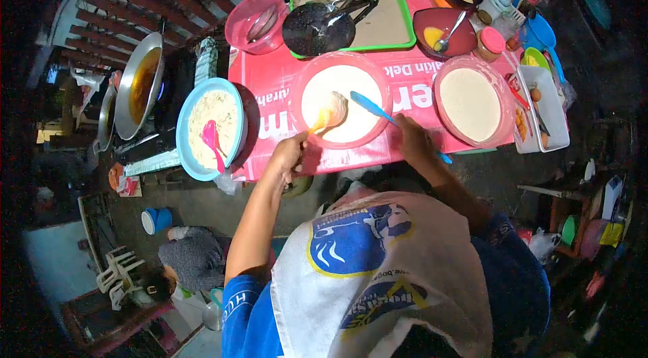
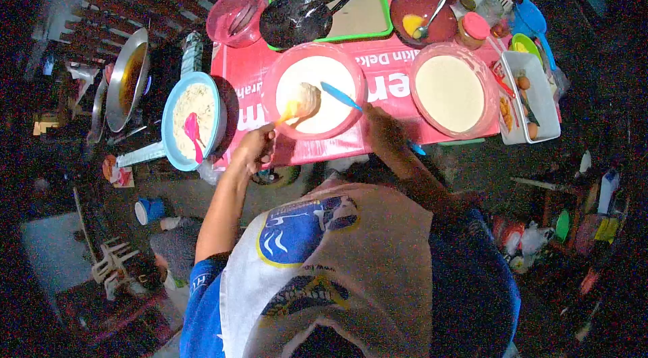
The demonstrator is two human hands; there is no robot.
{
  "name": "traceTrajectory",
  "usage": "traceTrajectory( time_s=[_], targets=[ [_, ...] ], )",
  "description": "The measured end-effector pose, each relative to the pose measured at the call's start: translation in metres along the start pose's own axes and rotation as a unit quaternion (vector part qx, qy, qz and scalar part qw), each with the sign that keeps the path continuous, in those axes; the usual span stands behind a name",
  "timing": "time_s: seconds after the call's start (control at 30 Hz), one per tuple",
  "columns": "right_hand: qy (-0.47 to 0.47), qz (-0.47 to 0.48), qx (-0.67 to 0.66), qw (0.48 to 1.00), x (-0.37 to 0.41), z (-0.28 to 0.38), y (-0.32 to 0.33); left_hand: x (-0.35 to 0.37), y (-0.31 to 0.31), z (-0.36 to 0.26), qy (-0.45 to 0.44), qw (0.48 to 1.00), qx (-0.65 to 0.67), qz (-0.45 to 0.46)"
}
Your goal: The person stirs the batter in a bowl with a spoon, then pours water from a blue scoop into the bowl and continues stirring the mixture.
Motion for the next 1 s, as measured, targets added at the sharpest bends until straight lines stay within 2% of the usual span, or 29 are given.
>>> traceTrajectory(
  time_s=[0.07,0.13,0.17,0.23,0.27,0.33,0.37,0.43,0.47,0.53,0.57,0.63,0.73,0.77,0.8,0.87,0.9,0.93,1.0],
  targets=[
    [-0.019,0.025,-0.004,1.0,0.0,0.005,0.002,0.001,-0.01,0.002,0.002,0.999,0.046,0.002],
    [0.001,0.016,-0.108,0.994,0.005,0.032,0.02,-0.009,-0.015,0.014,0.041,0.986,0.155,0.038],
    [0.001,0.014,-0.107,0.994,0.008,0.031,0.017,-0.009,-0.019,0.015,0.054,0.982,0.176,0.042],
    [0.191,0.001,-0.107,0.976,0.022,0.046,0.004,-0.005,-0.026,0.013,0.051,0.984,0.17,0.031],
    [0.19,-0.001,-0.106,0.976,0.02,0.038,-0.01,-0.004,-0.027,0.011,0.046,0.985,0.165,0.018],
    [0.172,-0.093,-0.087,0.977,0.012,0.021,-0.025,-0.001,-0.028,0.013,0.046,0.983,0.174,0.043],
    [0.172,-0.094,-0.087,0.977,0.005,0.02,-0.02,0.001,-0.029,0.014,0.046,0.98,0.183,0.065],
    [0.056,-0.016,-0.073,0.996,-0.007,0.011,-0.017,0.003,-0.03,0.019,0.065,0.973,0.205,0.081],
    [0.057,-0.02,-0.073,0.996,-0.006,0.015,-0.014,0.003,-0.032,0.019,0.08,0.965,0.228,0.098],
    [0.138,0.012,-0.093,0.986,0.005,0.034,-0.015,0.001,-0.035,0.02,0.081,0.958,0.248,0.119],
    [0.137,0.013,-0.093,0.986,0.005,0.035,-0.018,0.001,-0.038,0.021,0.082,0.95,0.268,0.139],
    [0.053,-0.053,-0.127,0.989,-0.003,0.023,-0.017,0.001,-0.039,0.025,0.098,0.943,0.283,0.145],
    [0.06,-0.022,-0.106,0.992,-0.006,0.023,-0.011,0.004,-0.041,0.03,0.123,0.92,0.331,0.168],
    [0.085,0.019,-0.111,0.99,-0.003,0.032,-0.016,0.005,-0.044,0.029,0.131,0.902,0.366,0.188],
    [0.083,0.02,-0.111,0.99,0.007,0.036,-0.019,0.005,-0.046,0.031,0.133,0.901,0.367,0.187],
    [0.175,-0.025,-0.091,0.98,0.02,0.052,-0.015,0.006,-0.05,0.026,0.136,0.889,0.387,0.206],
    [0.172,-0.084,-0.054,0.98,0.018,0.043,-0.021,0.005,-0.047,0.028,0.134,0.889,0.387,0.206],
    [0.173,-0.084,-0.055,0.98,0.013,0.036,-0.023,0.004,-0.046,0.031,0.141,0.877,0.401,0.224],
    [0.101,-0.066,-0.069,0.99,0.001,0.026,-0.017,0.007,-0.048,0.034,0.151,0.865,0.414,0.241]
  ],
)
Point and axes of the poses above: each hand's wrist, its own x-axis away from the middle knuckle, its own y-axis out of the back of the hand, z = x × y, the point moved 6 cm from there along -x, towards the middle knuckle, and after that the axes turned 4 degrees about z, right-handed, at the moved point
